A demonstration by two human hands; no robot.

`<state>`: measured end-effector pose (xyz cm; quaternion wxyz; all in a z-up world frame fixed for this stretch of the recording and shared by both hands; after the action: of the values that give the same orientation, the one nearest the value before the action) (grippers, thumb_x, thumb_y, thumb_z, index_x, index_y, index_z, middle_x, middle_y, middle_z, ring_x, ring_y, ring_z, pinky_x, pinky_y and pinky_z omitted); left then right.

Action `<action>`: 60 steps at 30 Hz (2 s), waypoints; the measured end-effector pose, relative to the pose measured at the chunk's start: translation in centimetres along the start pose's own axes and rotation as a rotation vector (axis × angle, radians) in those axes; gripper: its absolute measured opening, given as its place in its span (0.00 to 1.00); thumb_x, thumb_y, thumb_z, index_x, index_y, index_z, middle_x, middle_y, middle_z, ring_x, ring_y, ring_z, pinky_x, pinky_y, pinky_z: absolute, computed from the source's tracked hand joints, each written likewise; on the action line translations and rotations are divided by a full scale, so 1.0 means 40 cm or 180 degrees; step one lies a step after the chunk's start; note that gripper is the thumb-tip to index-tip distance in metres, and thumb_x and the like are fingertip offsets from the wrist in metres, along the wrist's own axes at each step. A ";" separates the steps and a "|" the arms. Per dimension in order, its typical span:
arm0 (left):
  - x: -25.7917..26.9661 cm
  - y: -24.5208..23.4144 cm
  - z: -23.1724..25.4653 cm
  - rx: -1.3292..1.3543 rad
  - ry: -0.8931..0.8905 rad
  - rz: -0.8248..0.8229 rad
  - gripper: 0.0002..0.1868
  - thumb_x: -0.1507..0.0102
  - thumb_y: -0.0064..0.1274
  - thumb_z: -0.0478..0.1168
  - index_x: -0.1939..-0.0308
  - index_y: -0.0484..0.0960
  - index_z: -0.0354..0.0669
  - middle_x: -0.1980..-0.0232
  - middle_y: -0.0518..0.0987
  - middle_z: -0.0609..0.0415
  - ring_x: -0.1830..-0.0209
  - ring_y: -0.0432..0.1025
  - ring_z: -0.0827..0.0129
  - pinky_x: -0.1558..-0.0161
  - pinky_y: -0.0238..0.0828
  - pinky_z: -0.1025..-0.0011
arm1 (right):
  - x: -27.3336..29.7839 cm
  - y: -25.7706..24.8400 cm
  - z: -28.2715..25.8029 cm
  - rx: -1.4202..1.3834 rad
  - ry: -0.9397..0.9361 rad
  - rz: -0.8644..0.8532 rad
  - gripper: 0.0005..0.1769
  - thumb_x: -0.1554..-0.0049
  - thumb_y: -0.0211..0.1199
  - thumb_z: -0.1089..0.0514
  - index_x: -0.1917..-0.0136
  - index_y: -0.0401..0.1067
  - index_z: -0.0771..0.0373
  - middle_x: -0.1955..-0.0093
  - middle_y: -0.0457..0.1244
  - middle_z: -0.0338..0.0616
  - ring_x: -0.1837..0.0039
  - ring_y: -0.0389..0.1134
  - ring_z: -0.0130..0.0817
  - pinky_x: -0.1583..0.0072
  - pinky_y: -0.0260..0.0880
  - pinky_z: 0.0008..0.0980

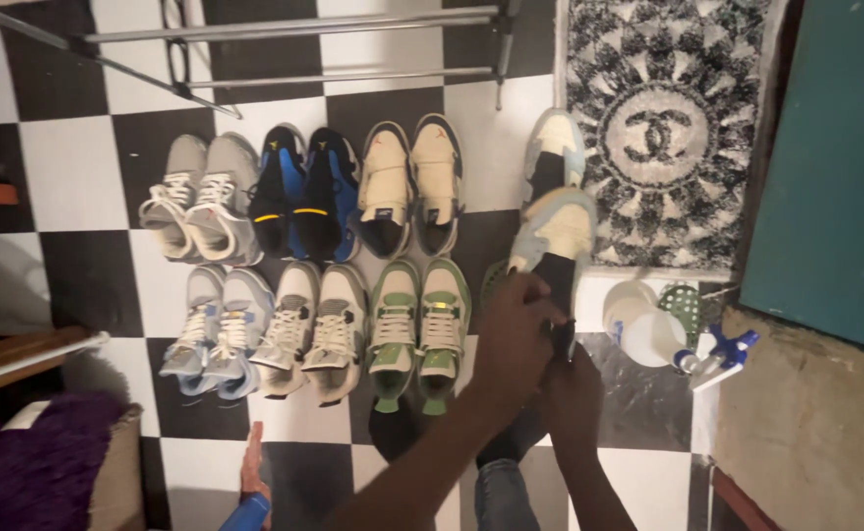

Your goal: The person picks up a green and white sneaker and a green insole, then places them back on the floor. They spray a metal shoe rack with a cleaning solution and wipe the rack with a cloth, cleaning multiple bars and sections.

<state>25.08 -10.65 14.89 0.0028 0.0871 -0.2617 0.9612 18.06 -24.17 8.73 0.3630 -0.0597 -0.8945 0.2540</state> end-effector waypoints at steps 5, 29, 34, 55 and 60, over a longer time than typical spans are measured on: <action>0.036 -0.038 0.000 -0.0405 -0.0116 -0.0073 0.16 0.48 0.56 0.30 0.55 0.83 0.38 0.37 0.75 0.37 0.37 0.68 0.43 0.36 0.64 0.55 | 0.031 0.026 -0.026 0.0333 -0.0612 0.0191 0.19 0.44 0.60 0.56 0.40 0.74 0.64 0.60 0.70 0.56 0.56 0.74 0.48 0.54 0.71 0.45; -0.126 -0.142 -0.113 -0.0412 -0.0186 0.0851 0.23 0.33 0.51 0.38 0.35 0.72 0.33 0.33 0.73 0.33 0.35 0.69 0.39 0.35 0.65 0.53 | -0.350 0.197 -0.257 -0.0468 -0.0423 -0.0949 0.16 0.47 0.58 0.68 0.46 0.76 0.73 0.55 0.70 0.56 0.58 0.72 0.39 0.58 0.72 0.34; -0.196 -0.088 -0.218 -0.0142 -0.0841 0.1059 0.25 0.34 0.53 0.40 0.35 0.70 0.32 0.40 0.74 0.31 0.40 0.70 0.38 0.40 0.67 0.50 | -0.416 0.194 -0.233 -0.0973 -0.0143 -0.1217 0.18 0.45 0.51 0.69 0.43 0.73 0.72 0.53 0.69 0.54 0.59 0.75 0.42 0.60 0.80 0.36; -0.072 0.080 -0.399 -0.0091 -0.0475 0.0944 0.20 0.40 0.54 0.36 0.44 0.80 0.41 0.48 0.79 0.39 0.46 0.73 0.39 0.47 0.71 0.51 | -0.378 0.263 0.091 -0.0321 -0.0863 -0.0718 0.11 0.39 0.55 0.67 0.46 0.76 0.66 0.56 0.68 0.45 0.54 0.68 0.31 0.53 0.68 0.31; 0.034 0.301 -0.584 -0.0305 -0.0870 -0.0363 0.11 0.41 0.56 0.37 0.55 0.86 0.43 0.54 0.82 0.38 0.50 0.76 0.44 0.47 0.73 0.56 | -0.305 0.273 0.341 -0.1766 0.0762 -0.0784 0.17 0.39 0.54 0.66 0.37 0.72 0.66 0.50 0.66 0.42 0.52 0.68 0.30 0.50 0.75 0.34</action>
<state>19.25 -9.33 -10.76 0.0260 0.2316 -0.2998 0.9251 16.84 -23.90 -12.53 0.4634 -0.0771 -0.8811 -0.0540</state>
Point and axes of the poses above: each hand's wrist, its own x-axis away from the middle knuckle, its own y-axis out of the palm, z = x × y, the point moved 6 cm from there along -x, towards the middle knuckle
